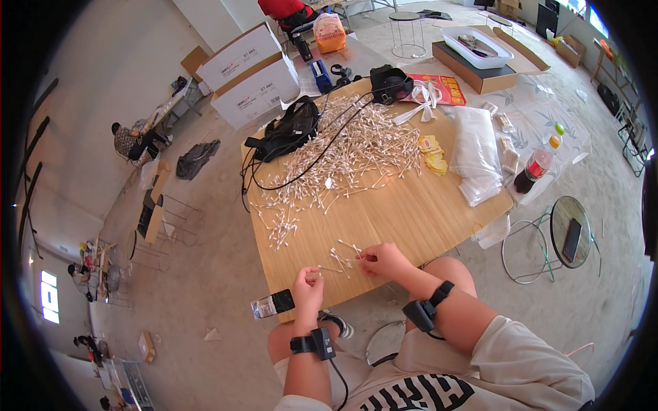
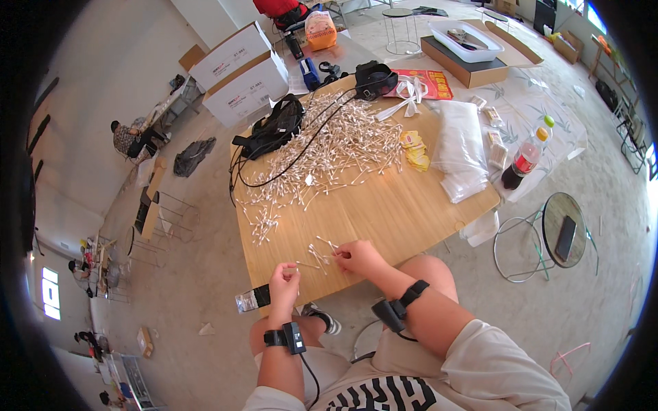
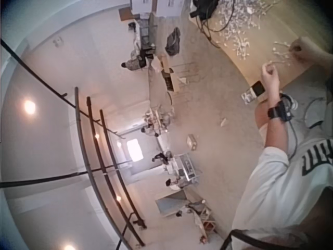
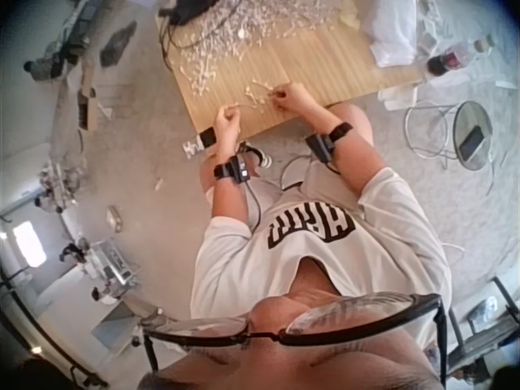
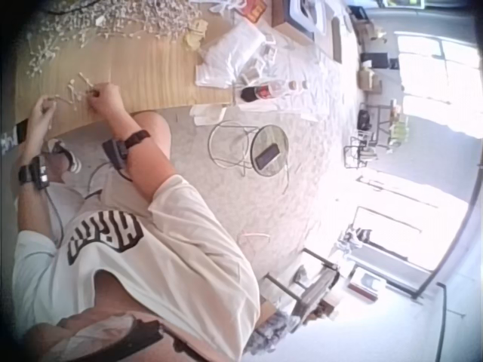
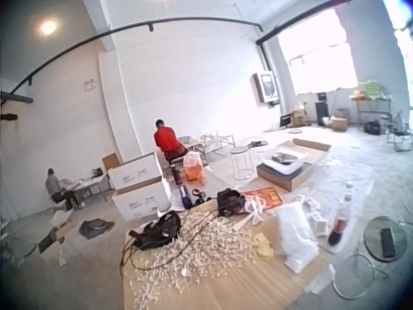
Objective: The recorder is sorting and aligning cotton swabs on a wooden table into organized rows.
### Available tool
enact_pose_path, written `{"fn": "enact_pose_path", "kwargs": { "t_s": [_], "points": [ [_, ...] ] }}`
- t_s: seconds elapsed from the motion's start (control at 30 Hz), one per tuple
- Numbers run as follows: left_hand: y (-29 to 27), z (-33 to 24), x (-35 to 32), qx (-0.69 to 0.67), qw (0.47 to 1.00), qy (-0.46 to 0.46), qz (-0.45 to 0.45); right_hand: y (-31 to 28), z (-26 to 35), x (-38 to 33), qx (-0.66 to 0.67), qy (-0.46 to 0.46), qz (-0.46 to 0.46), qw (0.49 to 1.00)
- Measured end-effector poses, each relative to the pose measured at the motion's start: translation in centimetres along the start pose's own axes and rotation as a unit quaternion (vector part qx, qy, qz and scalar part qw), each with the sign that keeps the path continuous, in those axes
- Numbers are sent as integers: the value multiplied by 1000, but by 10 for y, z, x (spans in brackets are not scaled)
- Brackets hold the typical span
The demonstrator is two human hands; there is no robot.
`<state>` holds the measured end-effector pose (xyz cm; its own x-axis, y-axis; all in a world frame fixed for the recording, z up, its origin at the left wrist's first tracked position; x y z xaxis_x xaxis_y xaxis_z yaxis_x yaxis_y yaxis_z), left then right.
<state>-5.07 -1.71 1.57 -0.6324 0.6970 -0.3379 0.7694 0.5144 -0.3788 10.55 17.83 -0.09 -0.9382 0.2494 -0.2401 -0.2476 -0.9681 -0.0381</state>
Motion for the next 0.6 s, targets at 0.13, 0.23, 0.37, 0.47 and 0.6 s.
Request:
{"fn": "enact_pose_path", "kwargs": {
  "t_s": [0.13, 0.23, 0.37, 0.47, 0.6],
  "points": [
    [12, -7, 4, 36, 999, -2, -17, -2, 8, -4, -44, 14, -1, 999],
    [21, -13, 8, 4, 1000, 4, 0, 0, 6, -2, -25, 9, 16, 1000],
    [27, -12, 13, -47, 998, 33, 3, 3, 11, -4, 15, 14, 38, 999],
    [30, -16, 13, -80, 993, 83, -8, 5, 11, -4, 32, 27, 52, 998],
    [32, -22, 8, 75, 991, 110, -26, 6, 19, -5, 11, 28, 70, 997]
  ]
}}
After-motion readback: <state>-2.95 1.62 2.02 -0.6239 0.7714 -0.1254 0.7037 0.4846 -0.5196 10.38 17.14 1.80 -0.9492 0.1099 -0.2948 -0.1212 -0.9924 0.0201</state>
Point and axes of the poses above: each hand's wrist, its own x-axis towards the middle knuckle, its own y-axis out of the palm, z = x × y, the point moved 4 cm from there along x, towards the middle knuckle, and after that the axes turned 15 degrees about z, right-handed, at the moved point
